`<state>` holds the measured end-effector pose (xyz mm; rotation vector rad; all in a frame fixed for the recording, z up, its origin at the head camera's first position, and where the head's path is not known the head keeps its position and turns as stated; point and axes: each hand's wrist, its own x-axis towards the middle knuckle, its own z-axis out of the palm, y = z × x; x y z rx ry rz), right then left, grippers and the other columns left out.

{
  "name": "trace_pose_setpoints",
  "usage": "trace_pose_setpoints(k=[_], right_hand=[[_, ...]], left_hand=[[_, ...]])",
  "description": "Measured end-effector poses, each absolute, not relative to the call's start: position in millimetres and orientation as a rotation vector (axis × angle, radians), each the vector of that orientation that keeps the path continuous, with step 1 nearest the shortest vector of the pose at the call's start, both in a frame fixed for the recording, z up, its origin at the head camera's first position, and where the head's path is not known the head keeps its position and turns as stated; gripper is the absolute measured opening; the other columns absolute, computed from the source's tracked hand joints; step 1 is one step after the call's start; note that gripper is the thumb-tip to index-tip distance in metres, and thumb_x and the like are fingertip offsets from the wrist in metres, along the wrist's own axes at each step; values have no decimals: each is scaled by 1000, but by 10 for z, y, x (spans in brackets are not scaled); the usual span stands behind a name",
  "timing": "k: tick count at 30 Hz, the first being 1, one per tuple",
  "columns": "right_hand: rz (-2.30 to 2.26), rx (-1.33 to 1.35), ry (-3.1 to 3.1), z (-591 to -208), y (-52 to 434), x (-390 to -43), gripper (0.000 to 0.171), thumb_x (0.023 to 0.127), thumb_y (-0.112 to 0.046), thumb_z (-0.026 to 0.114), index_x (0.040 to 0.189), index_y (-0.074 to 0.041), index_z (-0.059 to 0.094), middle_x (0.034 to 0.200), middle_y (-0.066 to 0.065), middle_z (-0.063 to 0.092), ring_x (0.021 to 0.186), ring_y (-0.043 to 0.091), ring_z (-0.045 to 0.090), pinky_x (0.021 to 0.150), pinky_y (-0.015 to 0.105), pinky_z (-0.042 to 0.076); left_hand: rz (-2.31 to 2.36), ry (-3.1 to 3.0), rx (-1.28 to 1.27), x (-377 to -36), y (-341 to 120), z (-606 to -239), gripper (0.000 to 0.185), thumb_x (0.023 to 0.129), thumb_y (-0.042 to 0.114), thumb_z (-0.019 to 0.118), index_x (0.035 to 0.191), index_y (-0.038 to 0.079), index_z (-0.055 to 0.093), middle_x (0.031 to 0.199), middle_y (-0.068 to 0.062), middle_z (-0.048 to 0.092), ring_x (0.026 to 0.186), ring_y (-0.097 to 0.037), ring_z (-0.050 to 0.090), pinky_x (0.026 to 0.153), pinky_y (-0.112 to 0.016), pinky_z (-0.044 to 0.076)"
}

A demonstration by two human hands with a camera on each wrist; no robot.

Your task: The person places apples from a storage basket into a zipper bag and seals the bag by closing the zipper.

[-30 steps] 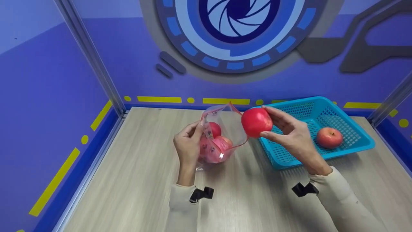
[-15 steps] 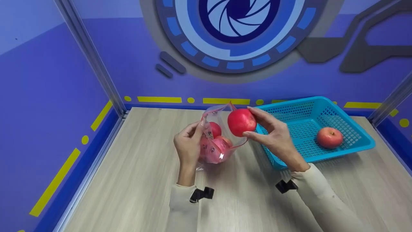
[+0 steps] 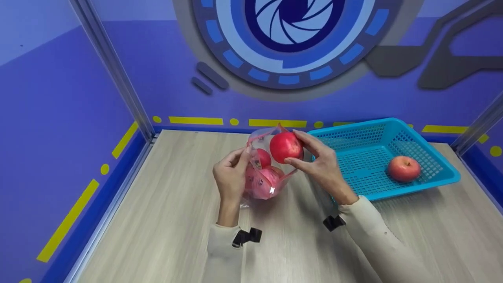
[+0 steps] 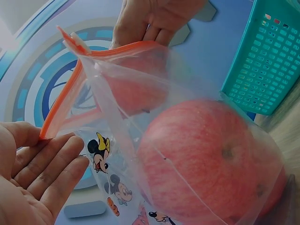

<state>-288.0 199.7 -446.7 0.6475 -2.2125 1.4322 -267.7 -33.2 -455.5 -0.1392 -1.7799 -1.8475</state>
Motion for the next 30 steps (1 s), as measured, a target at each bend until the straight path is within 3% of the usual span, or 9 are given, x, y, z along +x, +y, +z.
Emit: trace_pose_setpoints(k=[11,30], right_hand=[[1376,678,-2269,-4471,1847,-2938,77,83,-17,94,151,-5,59,152,11,59,138,30,57,105,49,54],[1128,662,-2398,-4528,1800,-3028,64,90,-21,87,148,-9,63,150,10,61,138,34,57,103,53,55]], left_hand=[[-1844,-1790,-137,-2662,-321,-4557,16,99,17,79,106,3,83,95,-4,81,83,-23,75,71,-30,62],[-1853,-1733,-105,-2697,-330,-4560,12,98,12,79,101,1,84,87,-6,79,74,-25,71,64,-24,57]])
